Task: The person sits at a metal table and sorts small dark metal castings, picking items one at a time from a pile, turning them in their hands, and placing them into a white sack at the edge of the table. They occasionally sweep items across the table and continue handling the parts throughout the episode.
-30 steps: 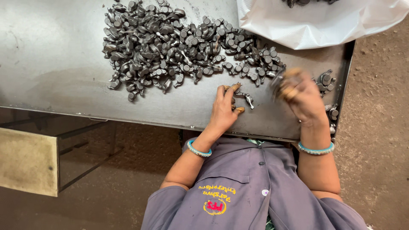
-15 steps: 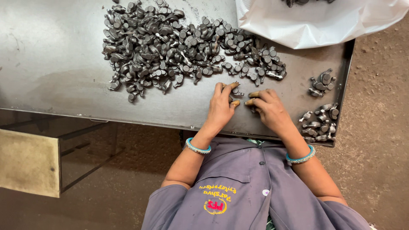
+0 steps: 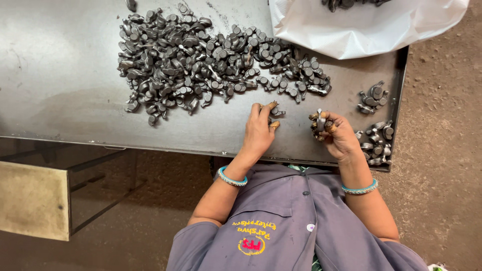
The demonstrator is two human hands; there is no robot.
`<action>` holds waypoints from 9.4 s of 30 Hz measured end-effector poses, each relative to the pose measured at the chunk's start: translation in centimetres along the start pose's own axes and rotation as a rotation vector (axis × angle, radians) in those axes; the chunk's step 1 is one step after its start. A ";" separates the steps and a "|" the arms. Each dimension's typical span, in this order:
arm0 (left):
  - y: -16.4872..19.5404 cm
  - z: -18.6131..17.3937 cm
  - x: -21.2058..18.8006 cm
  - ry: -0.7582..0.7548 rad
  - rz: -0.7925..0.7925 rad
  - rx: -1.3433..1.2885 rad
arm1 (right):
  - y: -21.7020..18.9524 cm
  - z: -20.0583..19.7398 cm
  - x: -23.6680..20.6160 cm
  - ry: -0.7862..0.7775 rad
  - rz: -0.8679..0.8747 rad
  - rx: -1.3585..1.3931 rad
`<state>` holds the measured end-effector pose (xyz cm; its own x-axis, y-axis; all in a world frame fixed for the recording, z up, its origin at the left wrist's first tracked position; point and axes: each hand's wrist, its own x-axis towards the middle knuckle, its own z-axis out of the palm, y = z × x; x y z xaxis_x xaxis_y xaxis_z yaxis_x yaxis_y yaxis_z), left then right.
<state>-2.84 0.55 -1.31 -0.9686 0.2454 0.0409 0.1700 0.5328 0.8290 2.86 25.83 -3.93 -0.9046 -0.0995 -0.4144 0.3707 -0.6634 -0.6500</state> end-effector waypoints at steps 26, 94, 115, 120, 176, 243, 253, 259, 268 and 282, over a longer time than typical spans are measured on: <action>1.4 -1.3 5.4 0.123 0.038 0.150 | -1.3 11.2 6.1 0.179 -0.682 -1.755; 0.8 0.5 3.7 -0.136 0.201 0.173 | 0.6 3.3 1.9 0.064 -0.270 -0.651; 0.1 0.6 1.7 -0.113 0.199 0.110 | -1.0 0.2 0.5 -0.133 0.151 -0.195; 0.4 0.1 1.1 -0.072 0.184 0.041 | -4.7 2.4 2.1 -0.093 0.140 -0.625; -0.3 3.4 -0.7 -0.081 -0.487 -1.246 | 1.2 2.7 2.1 0.008 0.085 -0.272; -0.2 -6.3 7.6 -0.008 -0.096 0.480 | -1.5 11.0 4.0 0.169 -0.579 -1.620; -1.0 -4.5 5.6 -0.095 -0.079 0.226 | 0.1 6.7 2.8 0.123 -0.481 -1.273; -0.1 -1.4 3.0 -0.134 0.020 0.198 | -0.2 2.2 2.3 -0.048 -0.134 -0.188; 1.7 -0.4 1.2 -0.285 0.053 -0.049 | -0.7 1.8 1.2 -0.047 0.094 -0.016; -6.7 -20.9 2.7 0.331 -0.454 0.516 | -6.0 6.4 2.1 -0.080 -0.215 -0.058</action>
<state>-10.36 -19.27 4.93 -0.9537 -0.3005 -0.0095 -0.2736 0.8545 0.4415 -2.61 24.88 3.15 -0.9769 -0.0207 -0.2126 0.1775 -0.6321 -0.7543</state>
